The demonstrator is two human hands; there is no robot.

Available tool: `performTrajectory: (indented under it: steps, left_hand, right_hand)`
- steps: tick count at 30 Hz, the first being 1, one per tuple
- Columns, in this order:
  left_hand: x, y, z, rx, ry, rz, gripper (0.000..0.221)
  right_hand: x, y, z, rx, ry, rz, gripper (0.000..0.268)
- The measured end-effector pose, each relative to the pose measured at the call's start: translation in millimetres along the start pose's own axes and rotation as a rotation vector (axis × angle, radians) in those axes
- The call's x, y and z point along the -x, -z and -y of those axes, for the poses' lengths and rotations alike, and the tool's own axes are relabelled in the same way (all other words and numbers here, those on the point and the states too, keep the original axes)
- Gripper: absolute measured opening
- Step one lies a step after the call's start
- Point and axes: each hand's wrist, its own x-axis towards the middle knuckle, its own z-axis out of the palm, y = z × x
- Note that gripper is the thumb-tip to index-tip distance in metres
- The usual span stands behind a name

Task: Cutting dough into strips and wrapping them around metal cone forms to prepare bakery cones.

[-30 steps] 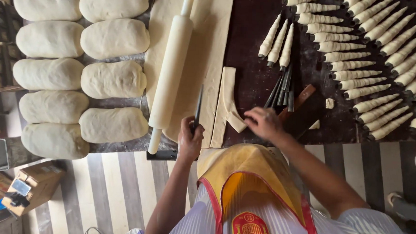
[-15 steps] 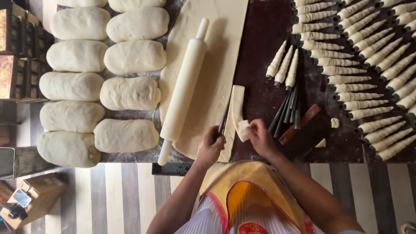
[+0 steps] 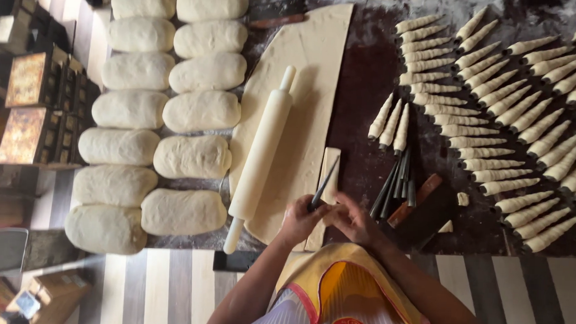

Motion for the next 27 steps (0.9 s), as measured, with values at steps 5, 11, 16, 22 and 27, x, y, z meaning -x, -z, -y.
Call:
performTrajectory:
  steps: [5, 11, 16, 22, 27]
  left_hand:
    - [-7, -1, -15, -0.182, -0.279, -0.01, 0.028]
    - [-6, 23, -42, -0.172, -0.004, 0.094, 0.033]
    - [3, 40, -50, -0.432, -0.44, 0.129, 0.03]
    - [-5, 47, -40, -0.386, -0.385, 0.167, 0.029]
    - [-5, 43, -31, -0.376, -0.363, 0.176, 0.028]
  right_hand:
    - [-12, 15, -22, 0.218, 0.139, -0.001, 0.017]
    - [-23, 29, 6, 0.093, 0.036, -0.312, 0.026]
    - [-26, 37, 23, -0.049, 0.116, -0.269, 0.028]
    - [-20, 39, 27, 0.181, -0.06, -0.188, 0.033]
    - [-24, 40, 7, -0.195, 0.105, -0.114, 0.03]
